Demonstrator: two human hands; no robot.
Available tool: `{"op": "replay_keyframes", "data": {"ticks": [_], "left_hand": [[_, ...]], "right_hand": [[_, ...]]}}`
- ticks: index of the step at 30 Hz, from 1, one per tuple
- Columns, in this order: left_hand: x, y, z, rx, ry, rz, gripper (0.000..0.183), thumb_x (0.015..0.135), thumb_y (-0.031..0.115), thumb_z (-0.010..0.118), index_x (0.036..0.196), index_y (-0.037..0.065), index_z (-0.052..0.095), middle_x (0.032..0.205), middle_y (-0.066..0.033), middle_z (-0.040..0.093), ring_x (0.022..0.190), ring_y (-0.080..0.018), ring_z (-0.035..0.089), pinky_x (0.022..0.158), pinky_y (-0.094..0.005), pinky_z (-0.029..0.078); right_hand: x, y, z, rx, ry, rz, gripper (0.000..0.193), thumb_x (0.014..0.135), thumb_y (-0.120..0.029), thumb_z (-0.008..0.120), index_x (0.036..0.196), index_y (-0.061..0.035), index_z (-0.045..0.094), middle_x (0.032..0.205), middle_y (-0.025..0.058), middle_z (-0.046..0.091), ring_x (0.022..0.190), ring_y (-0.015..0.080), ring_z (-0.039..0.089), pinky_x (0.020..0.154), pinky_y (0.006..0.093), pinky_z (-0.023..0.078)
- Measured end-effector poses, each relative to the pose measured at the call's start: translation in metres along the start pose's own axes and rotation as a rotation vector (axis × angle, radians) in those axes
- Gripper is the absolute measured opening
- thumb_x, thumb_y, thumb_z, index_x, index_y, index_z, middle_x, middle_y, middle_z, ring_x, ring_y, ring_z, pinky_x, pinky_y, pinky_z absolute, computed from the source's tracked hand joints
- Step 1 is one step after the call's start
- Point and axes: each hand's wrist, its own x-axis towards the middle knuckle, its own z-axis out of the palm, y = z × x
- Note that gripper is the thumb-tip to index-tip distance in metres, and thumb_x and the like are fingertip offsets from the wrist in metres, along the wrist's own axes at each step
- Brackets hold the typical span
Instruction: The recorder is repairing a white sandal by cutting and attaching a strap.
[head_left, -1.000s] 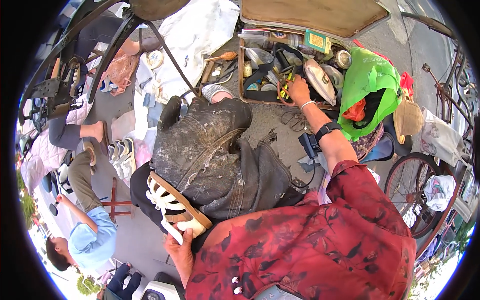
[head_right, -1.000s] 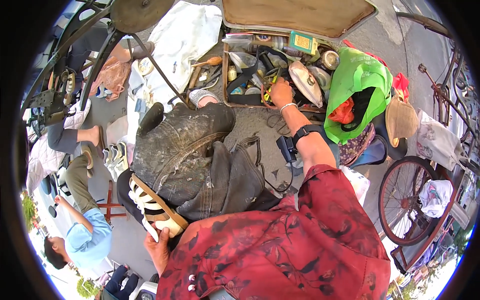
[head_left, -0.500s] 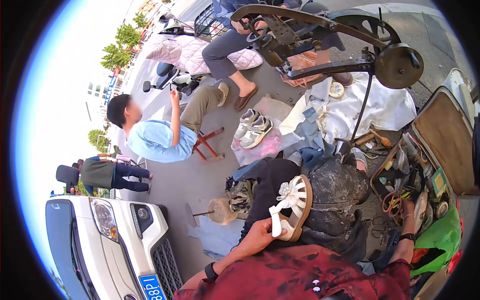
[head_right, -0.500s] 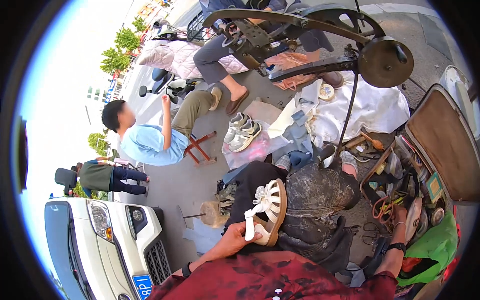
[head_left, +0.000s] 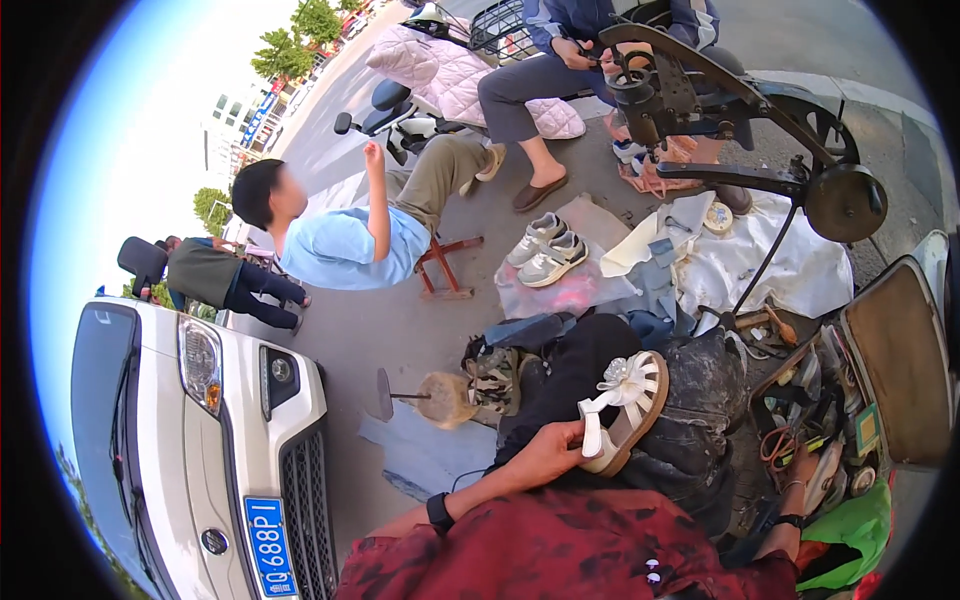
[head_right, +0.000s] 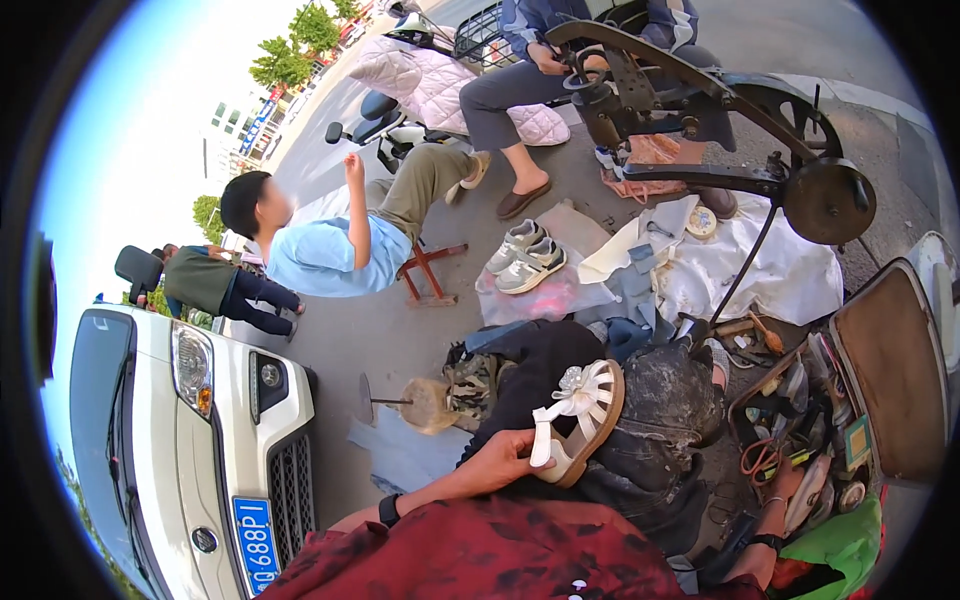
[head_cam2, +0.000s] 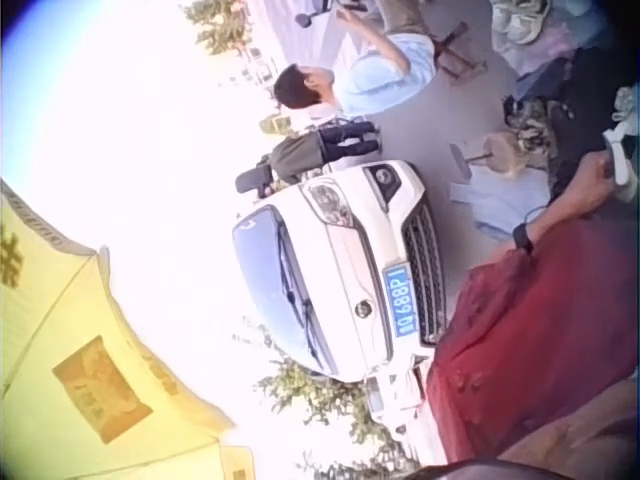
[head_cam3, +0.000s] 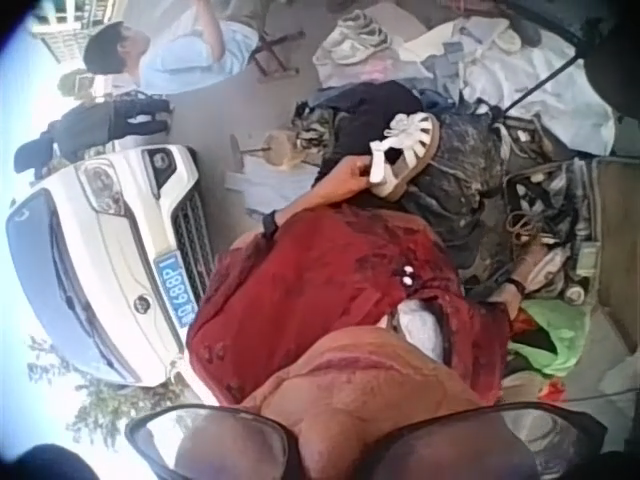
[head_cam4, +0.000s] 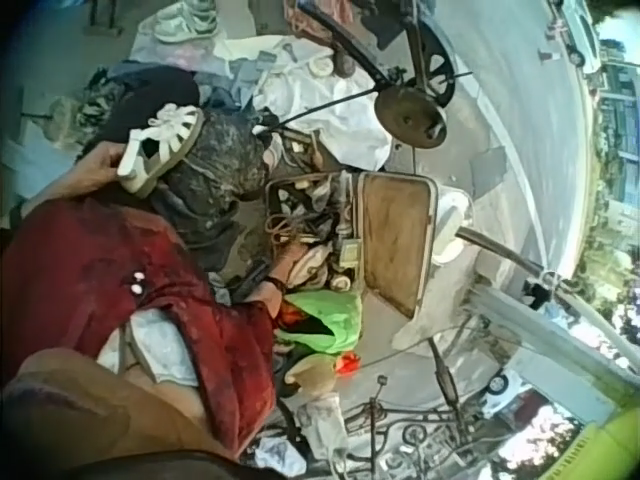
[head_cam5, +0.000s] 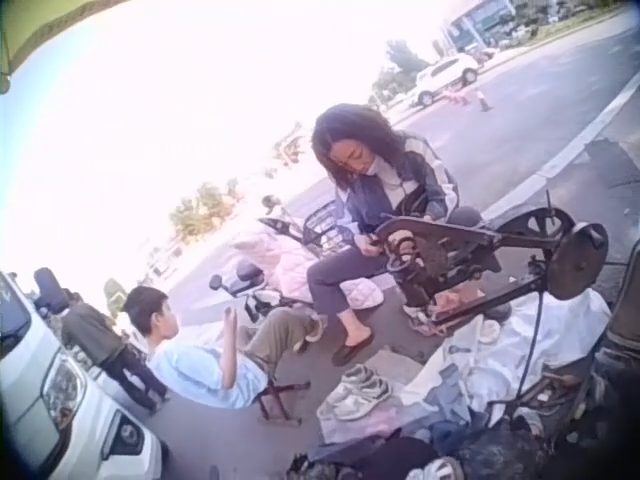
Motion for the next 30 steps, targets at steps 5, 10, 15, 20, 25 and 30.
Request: {"op": "replay_keyframes", "data": {"ticks": [5, 10, 15, 20, 25, 30], "left_hand": [[0.0, -0.007, -0.004, -0.079, -0.041, 0.068, 0.03, 0.09, 0.01, 0.063, 0.118, -0.001, 0.059, 0.108, -0.0022, 0.064, 0.099, -0.0077, 0.056, 0.091, -0.0274, 0.045], [0.004, -0.01, -0.006, -0.196, -0.117, 0.183, 0.029, 0.092, 0.012, 0.062, 0.117, -0.001, 0.059, 0.109, -0.0003, 0.063, 0.1, -0.0066, 0.055, 0.091, -0.0257, 0.043], [-0.007, 0.005, -0.016, -0.312, -0.144, 0.16, 0.033, 0.092, 0.018, 0.062, 0.12, 0.002, 0.06, 0.107, 0.0011, 0.064, 0.096, -0.0052, 0.056, 0.086, -0.023, 0.044], [-0.016, 0.002, -0.025, -0.355, -0.262, 0.029, 0.034, 0.091, 0.02, 0.063, 0.12, 0.002, 0.06, 0.105, 0.0011, 0.065, 0.092, -0.0057, 0.058, 0.084, -0.0227, 0.045], [-0.027, 0.011, -0.031, -0.309, -0.15, 0.028, 0.033, 0.091, 0.016, 0.063, 0.119, 0.0, 0.06, 0.105, -0.0021, 0.065, 0.094, -0.0084, 0.06, 0.085, -0.0246, 0.046], [-0.016, 0.009, -0.039, -0.346, -0.168, 0.039, 0.034, 0.089, 0.014, 0.064, 0.119, -0.002, 0.059, 0.106, -0.0034, 0.065, 0.094, -0.009, 0.06, 0.086, -0.025, 0.045]], "right_hand": [[-0.051, -0.045, -0.001, -0.505, 0.509, -0.546, 0.048, 0.088, -0.03, 0.062, 0.109, 0.011, 0.05, 0.096, 0.023, 0.058, 0.086, 0.0359, 0.058, 0.079, 0.0437, 0.046], [-0.131, -0.109, 0.011, -0.009, 0.269, -0.312, 0.046, 0.097, -0.033, 0.049, 0.12, 0.0063, 0.051, 0.108, 0.019, 0.057, 0.088, 0.0295, 0.058, 0.078, 0.0383, 0.048], [-0.249, -0.149, 0.041, 0.225, 0.15, -0.314, 0.04, 0.097, -0.033, 0.051, 0.129, -0.0087, 0.051, 0.09, 0.0056, 0.058, 0.065, 0.0149, 0.054, 0.055, 0.0244, 0.042], [-0.317, -0.155, 0.062, 0.34, -0.204, -0.225, 0.026, 0.098, -0.03, 0.051, 0.11, -0.0077, 0.057, 0.077, 0.0001, 0.057, 0.06, 0.0104, 0.054, 0.052, 0.0227, 0.043], [-0.375, -0.214, 0.136, 0.291, -0.499, -0.274, 0.023, 0.096, -0.026, 0.052, 0.107, -0.0053, 0.052, 0.078, 0.0021, 0.057, 0.059, 0.0087, 0.053, 0.052, 0.0226, 0.046], [-0.409, -0.231, 0.155, 0.308, -0.639, -0.305, 0.024, 0.095, -0.02, 0.053, 0.111, -0.0025, 0.049, 0.084, 0.004, 0.058, 0.066, 0.0095, 0.055, 0.06, 0.0243, 0.047]]}}
